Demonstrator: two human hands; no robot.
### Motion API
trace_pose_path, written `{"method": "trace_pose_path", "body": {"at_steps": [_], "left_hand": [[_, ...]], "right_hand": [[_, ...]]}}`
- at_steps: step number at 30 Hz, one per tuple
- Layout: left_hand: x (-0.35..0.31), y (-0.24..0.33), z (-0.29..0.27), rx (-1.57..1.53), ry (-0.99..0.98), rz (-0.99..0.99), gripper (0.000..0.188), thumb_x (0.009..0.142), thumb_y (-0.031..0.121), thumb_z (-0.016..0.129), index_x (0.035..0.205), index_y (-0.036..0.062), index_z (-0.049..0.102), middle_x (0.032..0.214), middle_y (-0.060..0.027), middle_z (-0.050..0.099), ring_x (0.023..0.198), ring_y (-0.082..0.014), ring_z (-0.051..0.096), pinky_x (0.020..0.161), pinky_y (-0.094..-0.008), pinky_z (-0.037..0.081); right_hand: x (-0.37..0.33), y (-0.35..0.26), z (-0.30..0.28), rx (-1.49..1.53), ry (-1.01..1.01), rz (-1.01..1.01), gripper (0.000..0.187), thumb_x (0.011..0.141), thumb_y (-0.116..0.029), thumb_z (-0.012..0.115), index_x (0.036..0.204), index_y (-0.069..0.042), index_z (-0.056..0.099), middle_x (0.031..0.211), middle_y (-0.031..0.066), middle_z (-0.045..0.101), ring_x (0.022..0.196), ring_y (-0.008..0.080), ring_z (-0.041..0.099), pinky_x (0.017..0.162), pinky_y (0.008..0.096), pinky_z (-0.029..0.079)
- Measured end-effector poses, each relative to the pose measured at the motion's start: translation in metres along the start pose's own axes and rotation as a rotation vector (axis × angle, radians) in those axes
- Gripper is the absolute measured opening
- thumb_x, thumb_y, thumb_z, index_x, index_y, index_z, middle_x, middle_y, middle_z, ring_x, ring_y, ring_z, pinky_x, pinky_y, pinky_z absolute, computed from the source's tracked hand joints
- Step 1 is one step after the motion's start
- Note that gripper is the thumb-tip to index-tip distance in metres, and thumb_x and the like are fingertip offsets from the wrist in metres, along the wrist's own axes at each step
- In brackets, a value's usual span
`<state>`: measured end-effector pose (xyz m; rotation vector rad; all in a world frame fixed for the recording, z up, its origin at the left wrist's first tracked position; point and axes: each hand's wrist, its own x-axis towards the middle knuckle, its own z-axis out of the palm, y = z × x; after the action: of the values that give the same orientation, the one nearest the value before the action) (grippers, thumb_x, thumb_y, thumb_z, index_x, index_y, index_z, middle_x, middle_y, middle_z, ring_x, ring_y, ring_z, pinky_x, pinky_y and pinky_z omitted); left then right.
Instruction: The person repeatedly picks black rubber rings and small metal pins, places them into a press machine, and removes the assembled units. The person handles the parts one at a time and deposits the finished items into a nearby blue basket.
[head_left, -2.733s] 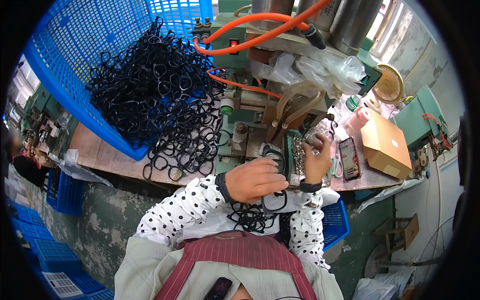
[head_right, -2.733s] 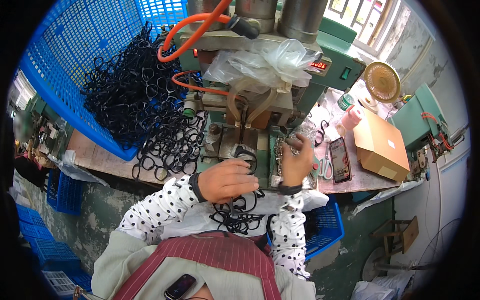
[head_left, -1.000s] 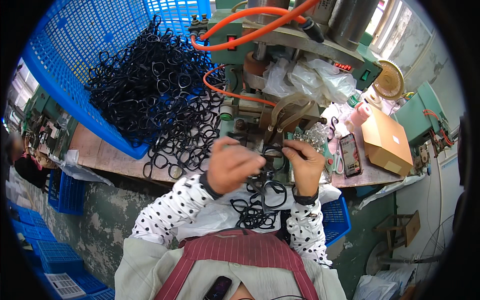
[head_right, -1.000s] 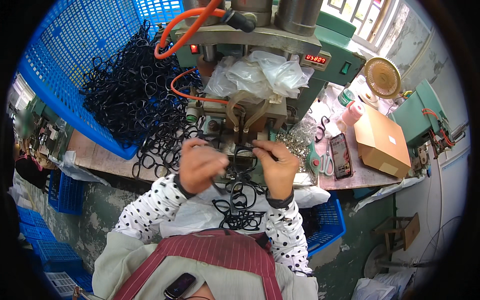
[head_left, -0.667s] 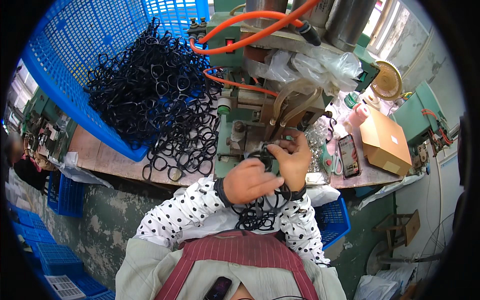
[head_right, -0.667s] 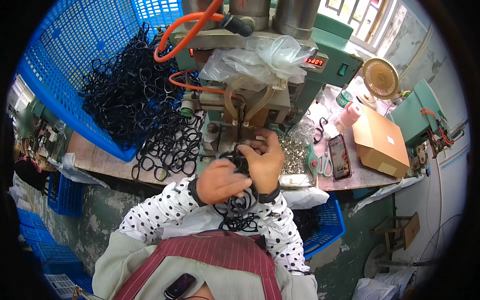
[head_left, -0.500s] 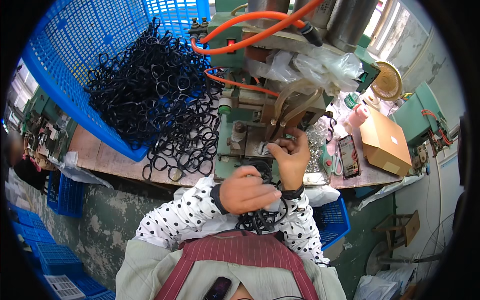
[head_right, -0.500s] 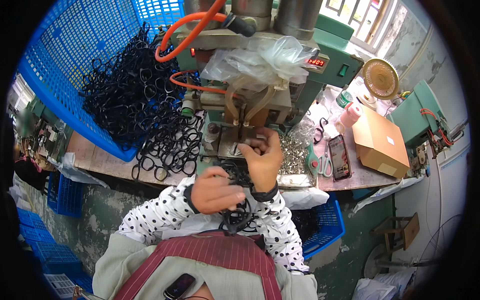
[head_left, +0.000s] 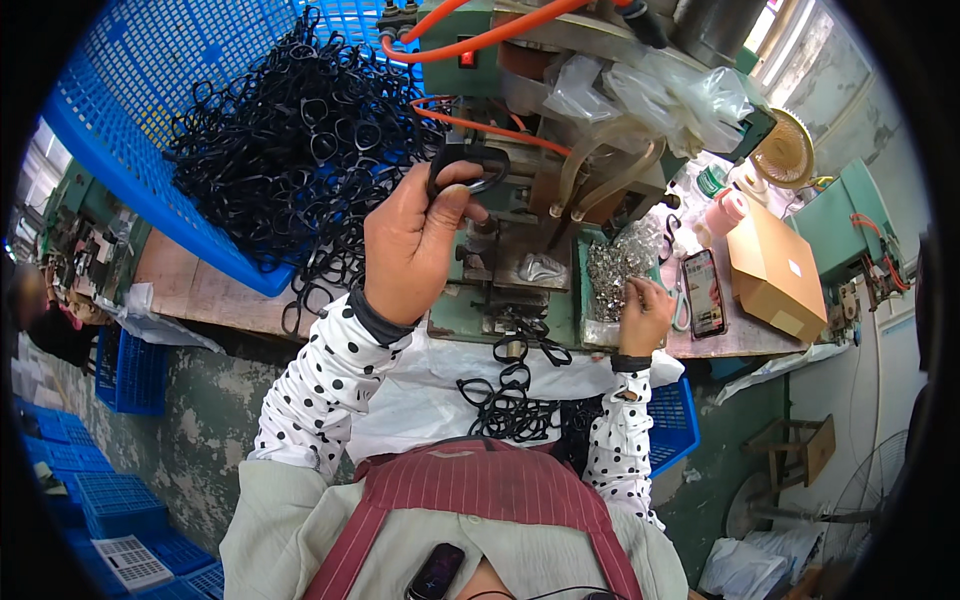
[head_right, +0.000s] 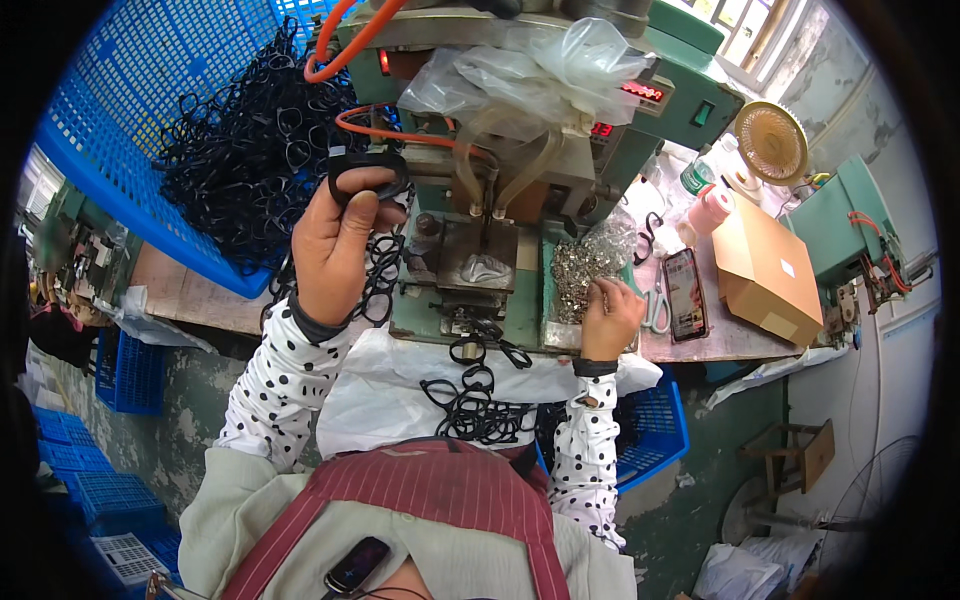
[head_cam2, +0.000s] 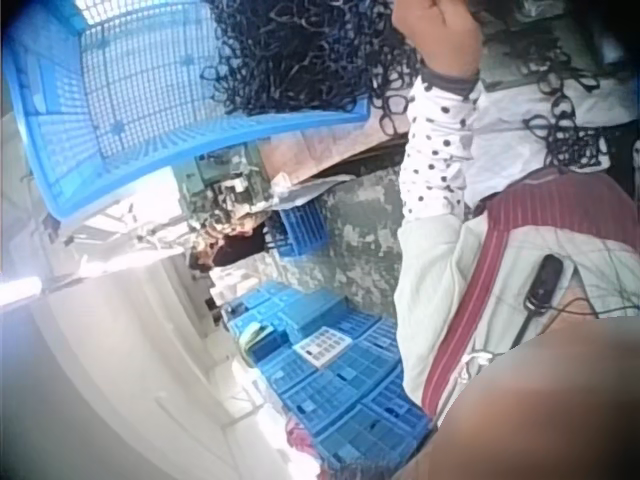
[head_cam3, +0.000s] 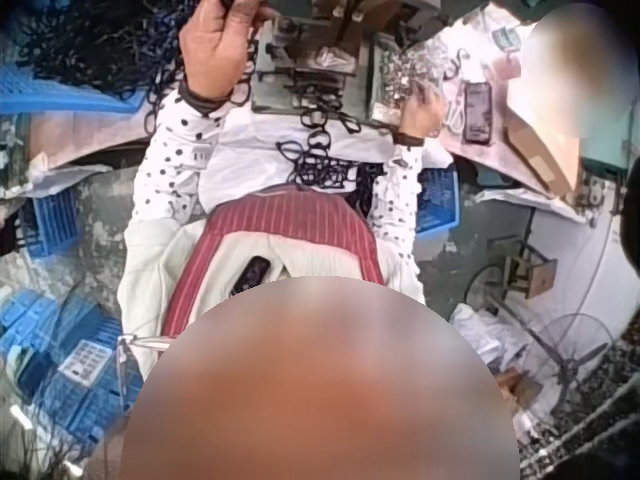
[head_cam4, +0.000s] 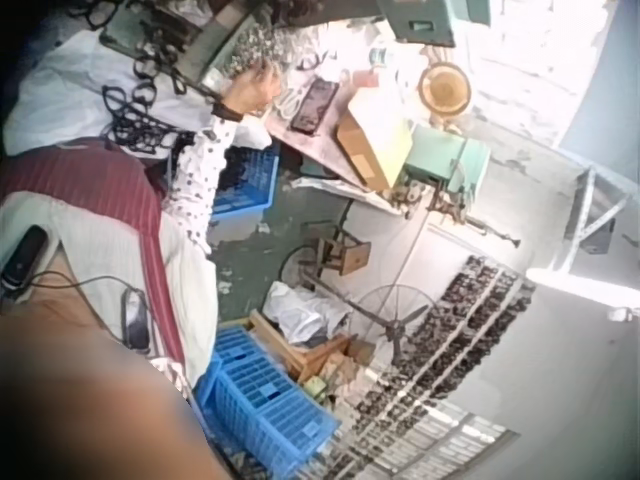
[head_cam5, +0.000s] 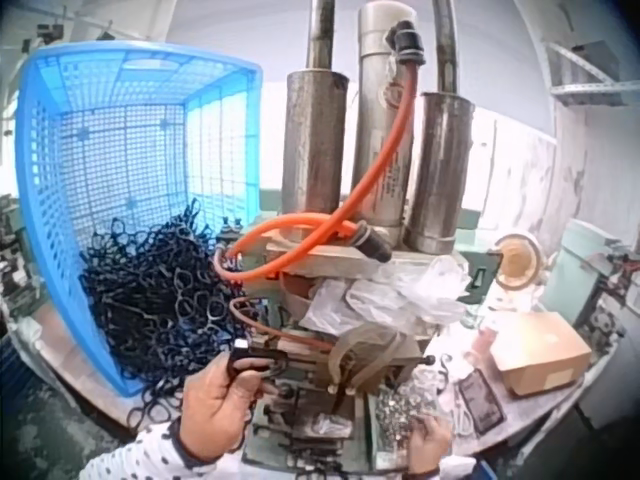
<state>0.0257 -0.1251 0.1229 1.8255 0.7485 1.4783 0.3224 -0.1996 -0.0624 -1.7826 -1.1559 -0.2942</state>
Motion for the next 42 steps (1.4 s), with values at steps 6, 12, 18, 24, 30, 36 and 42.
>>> {"method": "trace_pose_path", "body": {"at_steps": [6, 12, 18, 24, 30, 36, 42], "left_hand": [[0.002, 0.002, 0.002, 0.013, 0.011, 0.0, 0.021, 0.101, 0.015, 0.052, 0.111, 0.0005, 0.062, 0.082, -0.0066, 0.067, 0.073, -0.01, 0.063, 0.067, -0.0242, 0.049], [0.001, -0.001, 0.005, -0.01, 0.034, 0.018, 0.02, 0.1, 0.015, 0.052, 0.112, 0.0005, 0.062, 0.082, -0.0064, 0.068, 0.073, -0.0099, 0.063, 0.067, -0.0235, 0.048], [0.0, -0.003, 0.005, -0.026, 0.038, 0.014, 0.021, 0.1, 0.015, 0.053, 0.113, -0.0001, 0.061, 0.084, -0.0067, 0.068, 0.074, -0.0102, 0.063, 0.067, -0.0233, 0.048], [-0.013, -0.002, 0.005, 0.073, 0.05, 0.102, 0.023, 0.1, 0.018, 0.053, 0.111, -0.0003, 0.062, 0.085, -0.0075, 0.068, 0.074, -0.0128, 0.064, 0.069, -0.0245, 0.049], [-0.011, -0.003, 0.003, 0.194, 0.064, 0.088, 0.022, 0.098, 0.015, 0.055, 0.112, 0.0, 0.061, 0.082, -0.0074, 0.068, 0.075, -0.0163, 0.064, 0.071, -0.0277, 0.049], [0.001, -0.009, 0.002, 0.129, 0.036, 0.076, 0.019, 0.097, 0.012, 0.055, 0.111, 0.0009, 0.063, 0.08, -0.0075, 0.069, 0.076, -0.0169, 0.064, 0.07, -0.0271, 0.049], [-0.006, -0.018, 0.004, 0.087, 0.025, 0.086, 0.02, 0.094, 0.009, 0.058, 0.112, 0.0014, 0.062, 0.088, -0.0084, 0.068, 0.079, -0.0222, 0.065, 0.07, -0.0287, 0.049]], "right_hand": [[0.008, -0.017, 0.001, 0.334, 0.066, 0.299, 0.012, 0.087, -0.009, 0.067, 0.097, -0.004, 0.073, 0.08, 0.0033, 0.071, 0.068, 0.0073, 0.061, 0.062, 0.021, 0.046], [0.028, -0.064, -0.004, 0.665, 0.015, 0.45, 0.014, 0.088, -0.007, 0.068, 0.097, 0.001, 0.072, 0.083, 0.0026, 0.069, 0.072, 0.0063, 0.057, 0.066, 0.02, 0.045], [0.029, -0.095, -0.018, 0.504, 0.12, 0.05, 0.016, 0.082, 0.002, 0.07, 0.098, -0.001, 0.073, 0.091, 0.007, 0.067, 0.085, 0.0155, 0.061, 0.077, 0.0263, 0.047], [0.016, -0.126, -0.016, 0.703, -0.061, 0.133, 0.016, 0.078, 0.004, 0.071, 0.094, 0.0, 0.072, 0.092, 0.0078, 0.067, 0.085, 0.0158, 0.06, 0.077, 0.0262, 0.047], [0.006, -0.155, -0.003, 0.587, -0.068, 0.073, 0.032, 0.068, -0.001, 0.081, 0.097, -0.001, 0.069, 0.089, 0.0067, 0.061, 0.081, 0.0188, 0.062, 0.077, 0.0292, 0.048], [0.001, -0.167, 0.019, 0.867, -0.019, 0.279, 0.051, 0.069, 0.003, 0.079, 0.114, 0.003, 0.056, 0.1, 0.0094, 0.061, 0.084, 0.0165, 0.064, 0.076, 0.0285, 0.051], [0.003, -0.168, 0.025, 0.939, 0.014, 0.252, 0.051, 0.073, 0.005, 0.074, 0.119, 0.005, 0.052, 0.102, 0.0114, 0.061, 0.085, 0.0136, 0.062, 0.075, 0.0271, 0.053]]}}
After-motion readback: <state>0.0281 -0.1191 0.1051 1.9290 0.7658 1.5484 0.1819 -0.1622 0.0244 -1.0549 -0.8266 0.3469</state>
